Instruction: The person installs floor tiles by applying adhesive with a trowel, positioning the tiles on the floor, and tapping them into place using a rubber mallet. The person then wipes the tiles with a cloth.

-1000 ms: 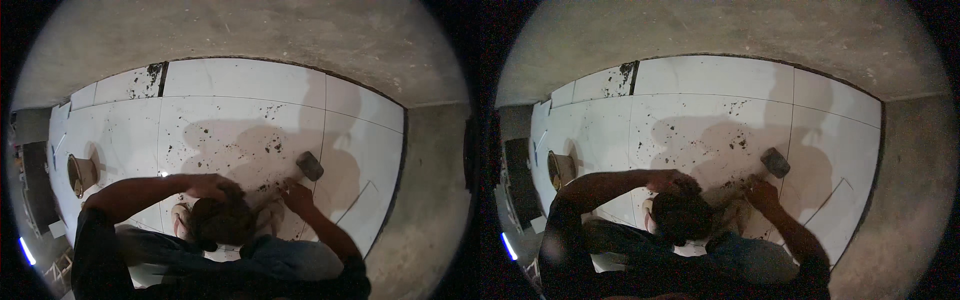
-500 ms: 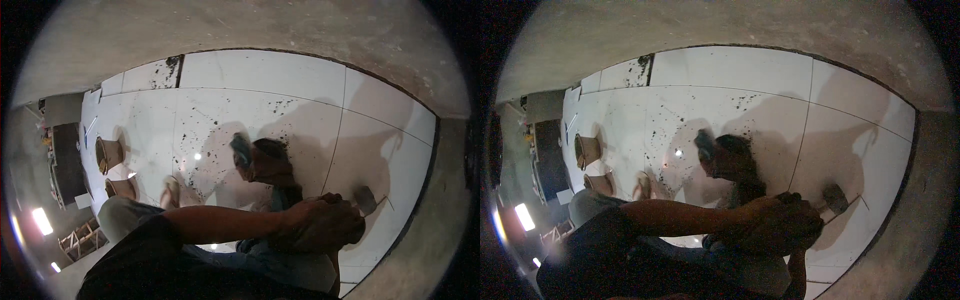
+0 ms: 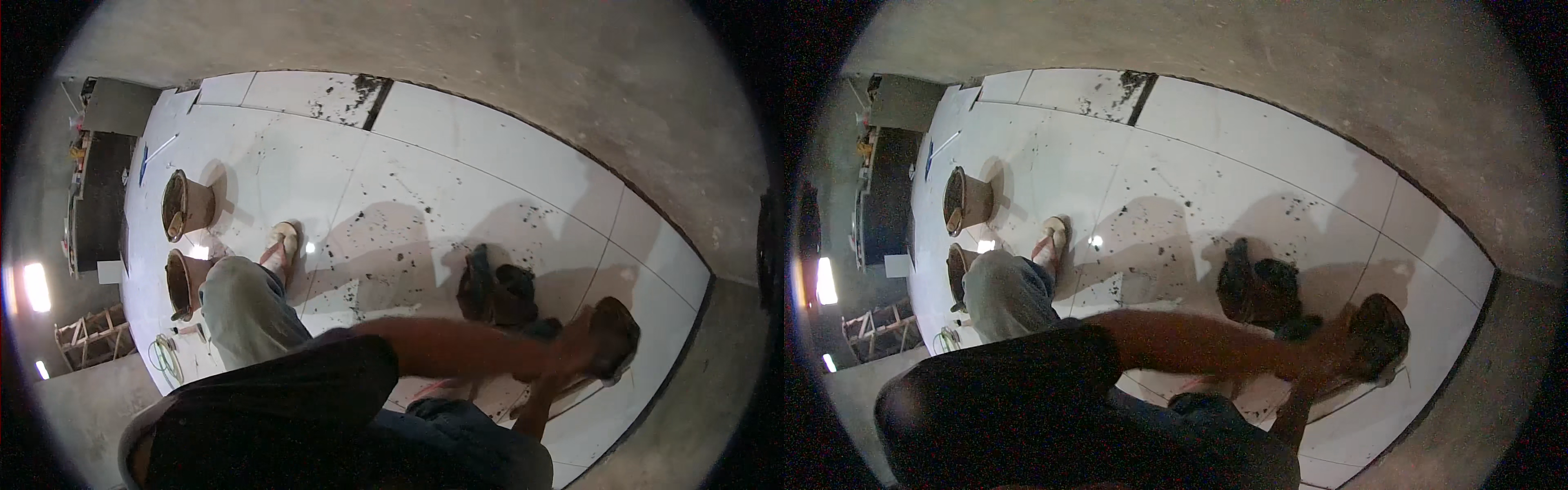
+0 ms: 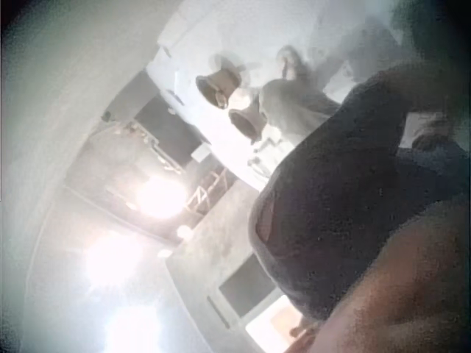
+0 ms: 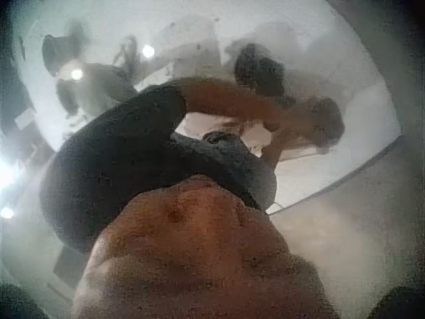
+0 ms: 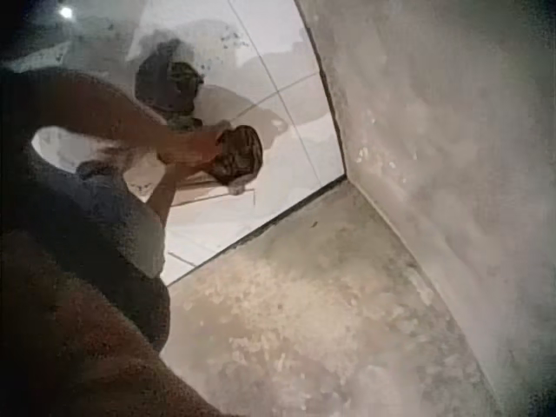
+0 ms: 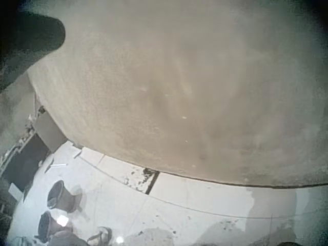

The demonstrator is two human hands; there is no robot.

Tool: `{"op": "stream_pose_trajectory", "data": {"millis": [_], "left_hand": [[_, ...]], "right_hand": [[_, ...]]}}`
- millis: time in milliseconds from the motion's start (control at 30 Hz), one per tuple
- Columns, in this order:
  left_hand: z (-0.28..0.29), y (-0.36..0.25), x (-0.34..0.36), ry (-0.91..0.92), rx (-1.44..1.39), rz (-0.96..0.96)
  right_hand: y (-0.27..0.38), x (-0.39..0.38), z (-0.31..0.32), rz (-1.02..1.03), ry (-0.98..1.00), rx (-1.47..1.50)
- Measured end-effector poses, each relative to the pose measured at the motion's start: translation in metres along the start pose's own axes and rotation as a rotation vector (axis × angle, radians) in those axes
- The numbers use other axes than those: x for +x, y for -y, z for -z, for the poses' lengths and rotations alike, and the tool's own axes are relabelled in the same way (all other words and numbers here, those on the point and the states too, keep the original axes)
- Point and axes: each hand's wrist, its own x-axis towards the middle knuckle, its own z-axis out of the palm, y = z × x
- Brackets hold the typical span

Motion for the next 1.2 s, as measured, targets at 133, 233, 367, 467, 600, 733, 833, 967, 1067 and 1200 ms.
{"op": "stream_pose_trajectory", "data": {"millis": [133,233,367,467,600,733,833,967,1067,1200], "left_hand": [[0.204,0.097,-0.008,-0.198,1.231,-1.297],[0.399,0.058,-0.081,0.314,0.355,0.072],[0.576,0.204,-0.205,-0.432,0.910,-0.165],[0.567,0.256,-0.217,-0.385,0.613,0.164],[0.520,0.285,-0.239,-0.191,0.114,-0.076],[0.581,0.285,-0.239,-0.476,-0.821,0.238],[0.659,0.271,-0.244,-0.335,-1.437,-0.194],[0.700,0.185,-0.273,0.013,-1.192,-0.852],[0.698,0.243,-0.281,-0.288,-1.070,-0.460],[0.638,0.247,-0.257,0.045,-0.353,-0.080]], "right_hand": [[0.007,0.073,-0.021,0.075,-0.187,-0.115],[-0.046,0.127,0.028,0.237,-0.075,-0.596],[0.080,0.111,-0.033,-0.459,0.481,-0.554],[0.160,0.060,-0.099,-0.062,0.419,-0.707],[0.356,0.002,-0.247,0.419,0.579,-0.623],[0.573,-0.061,-0.347,0.500,0.747,-0.014],[0.658,-0.089,-0.324,0.461,0.528,0.362],[0.663,-0.083,-0.217,0.318,0.869,0.777],[0.628,-0.098,-0.196,-0.193,0.927,0.956],[0.516,-0.108,-0.177,-0.257,0.566,0.772]]}}
